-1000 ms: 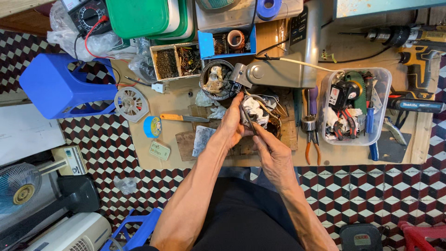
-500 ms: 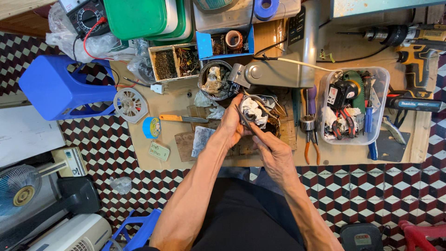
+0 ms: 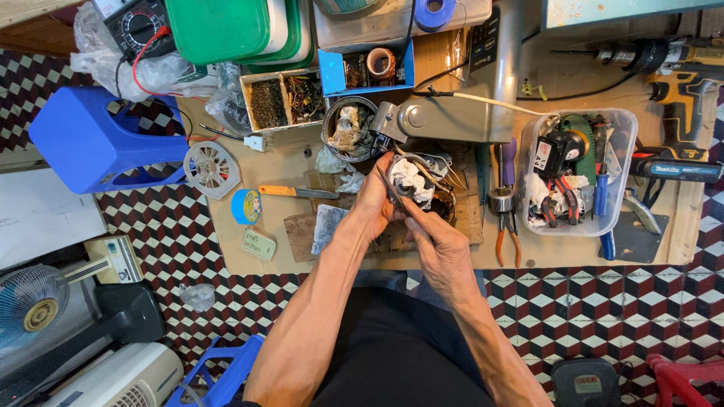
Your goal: The person disassembles a small motor or fan component, removes a metal ring, and uses pliers to adjust internal parts. The person then wipes the component with a cloth and continues to manipulate the internal wiring and parts with pliers.
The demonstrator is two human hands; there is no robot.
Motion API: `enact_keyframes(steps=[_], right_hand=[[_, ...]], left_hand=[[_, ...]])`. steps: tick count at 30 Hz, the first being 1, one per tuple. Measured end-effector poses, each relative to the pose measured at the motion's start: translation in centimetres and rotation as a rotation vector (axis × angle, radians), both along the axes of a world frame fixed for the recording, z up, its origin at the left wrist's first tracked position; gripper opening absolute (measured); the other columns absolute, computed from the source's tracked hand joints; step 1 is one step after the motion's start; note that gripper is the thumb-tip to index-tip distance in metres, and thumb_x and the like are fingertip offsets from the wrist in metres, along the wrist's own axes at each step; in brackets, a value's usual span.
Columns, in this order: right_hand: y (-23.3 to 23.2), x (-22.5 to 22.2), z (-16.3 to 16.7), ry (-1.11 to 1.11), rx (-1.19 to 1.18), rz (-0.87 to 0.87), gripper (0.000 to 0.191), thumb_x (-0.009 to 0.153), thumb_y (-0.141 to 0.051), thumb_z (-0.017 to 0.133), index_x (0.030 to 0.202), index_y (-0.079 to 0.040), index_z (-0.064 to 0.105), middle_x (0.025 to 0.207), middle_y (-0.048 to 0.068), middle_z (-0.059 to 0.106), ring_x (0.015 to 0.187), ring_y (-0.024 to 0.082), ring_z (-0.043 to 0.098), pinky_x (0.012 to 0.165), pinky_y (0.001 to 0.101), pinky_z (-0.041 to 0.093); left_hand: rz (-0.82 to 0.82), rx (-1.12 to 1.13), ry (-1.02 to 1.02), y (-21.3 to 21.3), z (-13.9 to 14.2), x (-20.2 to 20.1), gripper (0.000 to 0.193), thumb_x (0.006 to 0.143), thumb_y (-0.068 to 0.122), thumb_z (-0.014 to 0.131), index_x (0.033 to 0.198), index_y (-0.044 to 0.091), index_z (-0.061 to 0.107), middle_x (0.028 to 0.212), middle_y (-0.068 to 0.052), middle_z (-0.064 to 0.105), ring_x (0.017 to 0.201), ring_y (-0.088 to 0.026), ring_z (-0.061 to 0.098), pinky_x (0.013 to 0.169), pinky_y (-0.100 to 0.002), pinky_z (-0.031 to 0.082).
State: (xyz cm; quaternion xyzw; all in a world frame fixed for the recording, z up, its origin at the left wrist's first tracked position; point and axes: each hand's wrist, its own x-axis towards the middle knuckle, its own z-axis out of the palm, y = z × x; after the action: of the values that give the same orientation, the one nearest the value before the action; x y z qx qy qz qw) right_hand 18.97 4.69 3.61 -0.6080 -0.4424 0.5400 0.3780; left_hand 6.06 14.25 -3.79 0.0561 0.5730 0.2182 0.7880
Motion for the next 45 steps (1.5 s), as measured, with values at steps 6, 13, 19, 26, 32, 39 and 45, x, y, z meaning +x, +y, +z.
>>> enact_keyframes(steps=[6, 13, 19, 26, 32, 39, 45], right_hand=[[-0.2, 0.2, 0.2, -0.004, -0.017, 0.012, 0.043, 0.101, -0.005, 0.06, 0.142, -0.016, 0.064, 0.085, 0.003, 0.067, 0.077, 0.009, 0.063, 0.072, 0.0238, 0.053], [0.1, 0.0, -0.3, 0.01, -0.01, 0.026, 0.042, 0.101, -0.004, 0.059, 0.141, -0.015, 0.063, 0.094, 0.003, 0.07, 0.079, 0.009, 0.064, 0.072, 0.0236, 0.055], [0.4, 0.0, 0.0, -0.025, -0.021, 0.048, 0.043, 0.1, -0.004, 0.06, 0.141, -0.016, 0.064, 0.087, 0.004, 0.069, 0.074, 0.009, 0.063, 0.068, 0.0244, 0.054], [0.5, -0.7, 0.3, -0.081, -0.014, 0.011, 0.041, 0.1, -0.005, 0.061, 0.139, -0.016, 0.065, 0.081, 0.002, 0.066, 0.068, 0.01, 0.058, 0.063, 0.0245, 0.05], [0.4, -0.8, 0.0, -0.089, 0.024, 0.021, 0.041, 0.1, -0.005, 0.061, 0.14, -0.014, 0.064, 0.082, 0.004, 0.063, 0.07, 0.01, 0.058, 0.065, 0.0248, 0.05], [-0.1, -1.2, 0.0, -0.109, 0.065, -0.006, 0.038, 0.101, -0.004, 0.062, 0.138, -0.012, 0.065, 0.091, 0.004, 0.07, 0.073, 0.01, 0.06, 0.069, 0.024, 0.051], [-1.0, -1.5, 0.4, -0.089, -0.123, -0.044, 0.043, 0.097, -0.006, 0.063, 0.139, -0.013, 0.065, 0.081, 0.007, 0.07, 0.072, 0.01, 0.065, 0.067, 0.024, 0.054]], left_hand=[[0.011, -0.03, -0.012, 0.1, -0.7, -0.1, 0.045, 0.1, 0.055, 0.043, 0.109, 0.018, 0.067, 0.084, -0.001, 0.072, 0.063, -0.014, 0.067, 0.049, -0.034, 0.057], [0.061, -0.041, -0.018, 0.2, -1.3, -0.5, 0.044, 0.104, 0.052, 0.044, 0.108, 0.015, 0.067, 0.082, 0.0, 0.073, 0.059, -0.012, 0.068, 0.045, -0.03, 0.052], [0.059, -0.056, -0.071, 0.7, -0.7, -0.6, 0.049, 0.099, 0.054, 0.043, 0.104, 0.012, 0.067, 0.078, -0.004, 0.071, 0.051, -0.017, 0.064, 0.044, -0.035, 0.058], [0.076, -0.079, -0.025, 0.7, -1.0, -0.5, 0.05, 0.101, 0.054, 0.045, 0.107, 0.011, 0.069, 0.083, -0.004, 0.074, 0.049, -0.016, 0.063, 0.043, -0.033, 0.057], [0.151, -0.117, -0.017, 0.3, -1.3, -0.3, 0.048, 0.107, 0.051, 0.046, 0.113, 0.009, 0.068, 0.09, -0.003, 0.073, 0.061, -0.012, 0.071, 0.045, -0.027, 0.056], [0.162, -0.084, -0.028, 0.2, -1.3, -0.1, 0.047, 0.104, 0.053, 0.045, 0.108, 0.012, 0.068, 0.083, -0.002, 0.072, 0.051, -0.014, 0.064, 0.043, -0.03, 0.055], [0.173, -0.053, -0.07, 0.0, -0.7, -0.1, 0.049, 0.103, 0.054, 0.046, 0.103, 0.01, 0.067, 0.077, -0.005, 0.068, 0.043, -0.016, 0.055, 0.048, -0.042, 0.061]])
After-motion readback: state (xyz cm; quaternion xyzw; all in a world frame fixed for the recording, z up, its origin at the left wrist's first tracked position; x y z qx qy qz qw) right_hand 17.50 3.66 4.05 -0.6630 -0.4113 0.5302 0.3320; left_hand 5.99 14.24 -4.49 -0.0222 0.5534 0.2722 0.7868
